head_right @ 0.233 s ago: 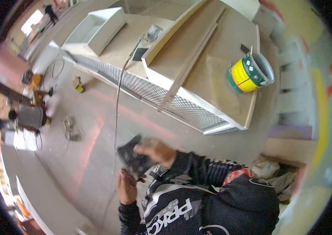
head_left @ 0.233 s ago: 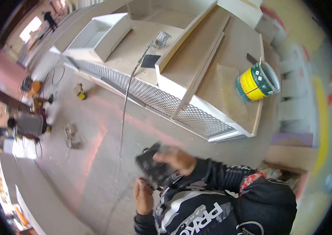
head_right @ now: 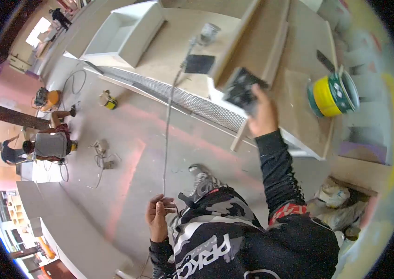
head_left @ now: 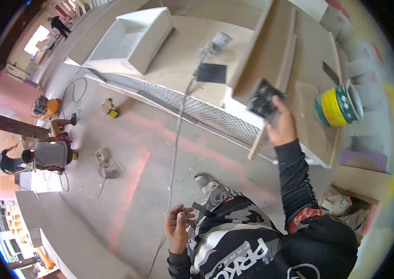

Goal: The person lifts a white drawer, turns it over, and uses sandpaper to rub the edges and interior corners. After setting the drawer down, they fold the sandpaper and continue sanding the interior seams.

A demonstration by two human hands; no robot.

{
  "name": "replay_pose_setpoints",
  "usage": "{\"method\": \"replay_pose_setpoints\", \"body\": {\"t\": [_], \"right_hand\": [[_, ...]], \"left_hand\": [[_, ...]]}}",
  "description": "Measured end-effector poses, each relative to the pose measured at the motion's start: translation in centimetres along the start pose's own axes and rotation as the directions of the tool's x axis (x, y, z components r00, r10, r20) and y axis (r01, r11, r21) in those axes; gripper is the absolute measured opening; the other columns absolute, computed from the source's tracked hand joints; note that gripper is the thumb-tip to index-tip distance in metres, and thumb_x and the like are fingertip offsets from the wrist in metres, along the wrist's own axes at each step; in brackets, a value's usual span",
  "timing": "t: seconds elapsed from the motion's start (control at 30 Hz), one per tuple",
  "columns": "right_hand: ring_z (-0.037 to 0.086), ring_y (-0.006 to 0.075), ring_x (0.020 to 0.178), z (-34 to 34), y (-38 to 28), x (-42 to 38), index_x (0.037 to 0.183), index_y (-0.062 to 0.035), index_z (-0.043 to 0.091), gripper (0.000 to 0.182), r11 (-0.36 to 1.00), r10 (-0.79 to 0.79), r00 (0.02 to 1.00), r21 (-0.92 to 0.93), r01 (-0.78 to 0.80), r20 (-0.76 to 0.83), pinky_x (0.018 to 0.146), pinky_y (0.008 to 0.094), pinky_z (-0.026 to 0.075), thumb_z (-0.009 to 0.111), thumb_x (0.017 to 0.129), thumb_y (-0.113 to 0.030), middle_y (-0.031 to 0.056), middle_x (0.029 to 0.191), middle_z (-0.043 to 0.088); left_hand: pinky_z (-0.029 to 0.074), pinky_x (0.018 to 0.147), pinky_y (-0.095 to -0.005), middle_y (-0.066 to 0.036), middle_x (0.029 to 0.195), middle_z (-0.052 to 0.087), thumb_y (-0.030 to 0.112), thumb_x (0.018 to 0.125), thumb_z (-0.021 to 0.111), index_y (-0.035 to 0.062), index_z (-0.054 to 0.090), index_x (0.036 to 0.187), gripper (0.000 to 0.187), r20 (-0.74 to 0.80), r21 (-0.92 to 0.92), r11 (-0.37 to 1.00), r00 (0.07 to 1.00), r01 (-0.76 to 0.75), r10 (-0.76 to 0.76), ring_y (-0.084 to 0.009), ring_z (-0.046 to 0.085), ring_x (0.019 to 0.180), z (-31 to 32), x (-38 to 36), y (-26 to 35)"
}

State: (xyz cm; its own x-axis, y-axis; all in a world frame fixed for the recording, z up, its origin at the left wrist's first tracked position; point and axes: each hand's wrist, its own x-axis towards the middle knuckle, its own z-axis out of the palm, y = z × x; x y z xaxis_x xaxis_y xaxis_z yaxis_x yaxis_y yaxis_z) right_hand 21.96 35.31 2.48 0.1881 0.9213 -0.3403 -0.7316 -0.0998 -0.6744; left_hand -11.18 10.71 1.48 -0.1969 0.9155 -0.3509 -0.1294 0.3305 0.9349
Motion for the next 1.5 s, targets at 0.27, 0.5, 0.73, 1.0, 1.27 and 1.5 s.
{"method": "replay_pose_setpoints", "body": {"t": [0.27,0.5,0.73,1.0,1.27,1.5], "right_hand": [[0.062,0.023,0.102,-4.1,-2.1,8.9,0.119,-0.0044,0.061,0.033,0.967,-0.252,0.924,-0.054,0.248,-0.287,0.087,0.0367,0.05,0.067,0.088,-0.015,0.0072,0.114,0.064],[0.061,0.0226,0.107,-15.3,0.2,7.6,0.131,-0.0045,0.057,0.046,0.595,-0.519,0.84,-0.772,0.223,-0.157,0.094,0.0405,0.047,0.07,0.09,-0.021,0.0091,0.118,0.064],[0.063,0.0228,0.103,-2.9,-1.6,5.9,0.14,0.0024,0.048,0.06,0.455,-0.425,0.682,-0.791,-0.408,-0.596,0.091,0.0347,0.049,0.065,0.094,-0.033,0.0173,0.131,0.06],[0.063,0.0261,0.099,9.9,4.7,-4.2,0.134,-0.0019,0.055,0.045,0.041,-0.911,0.362,-0.915,-0.401,-0.199,0.085,0.0377,0.049,0.056,0.098,-0.028,0.0142,0.115,0.068],[0.061,0.0117,0.096,31.7,19.6,9.0,0.131,-0.0017,0.06,0.042,0.463,-0.611,0.561,-0.827,-0.319,-0.559,0.076,0.0241,0.047,0.063,0.097,-0.025,0.008,0.111,0.068],[0.062,0.0127,0.093,39.9,21.0,15.5,0.129,-0.0006,0.062,0.043,0.327,-0.627,0.694,-0.928,-0.179,-0.354,0.076,0.0244,0.048,0.065,0.095,-0.027,0.006,0.105,0.067]], "left_hand": [[0.054,0.069,-0.0271,-0.015,0.102,0.069,0.024,0.104,0.053,-0.0022,0.054,0.123,0.032,-0.276,0.094,0.995,0.961,0.019,0.007,-0.0141,0.065,0.08,-10.6,11.6,4.3],[0.054,0.067,-0.0275,-0.014,0.105,0.069,0.03,0.106,0.049,0.0012,0.052,0.127,0.036,-0.158,-0.195,0.974,0.976,0.12,-0.152,-0.017,0.067,0.083,-9.7,23.3,7.2],[0.052,0.091,-0.0437,-0.02,0.134,0.054,0.037,0.104,0.05,0.0044,0.032,0.146,0.056,0.341,-0.211,0.944,0.924,0.253,-0.171,-0.0304,0.059,0.113,-14.9,45.7,12.6],[0.032,0.113,-0.0627,-0.023,0.163,-0.007,0.062,0.09,0.06,0.0291,-0.002,0.16,0.098,0.34,-0.427,0.836,0.918,0.345,-0.205,-0.0519,0.016,0.146,-17.4,72.3,21.5],[0.031,0.11,-0.063,-0.023,0.162,0.006,0.051,0.083,0.077,0.0148,-0.016,0.156,0.123,0.248,-0.45,0.807,0.921,0.383,-0.299,-0.057,0.017,0.142,-20.2,78.5,23.1],[0.028,0.114,-0.0598,-0.031,0.158,0.018,0.044,0.085,0.077,0.0036,-0.015,0.155,0.122,0.282,-0.441,0.813,0.919,0.379,-0.275,-0.0547,0.016,0.145,-23.7,81.7,22.2]]}}
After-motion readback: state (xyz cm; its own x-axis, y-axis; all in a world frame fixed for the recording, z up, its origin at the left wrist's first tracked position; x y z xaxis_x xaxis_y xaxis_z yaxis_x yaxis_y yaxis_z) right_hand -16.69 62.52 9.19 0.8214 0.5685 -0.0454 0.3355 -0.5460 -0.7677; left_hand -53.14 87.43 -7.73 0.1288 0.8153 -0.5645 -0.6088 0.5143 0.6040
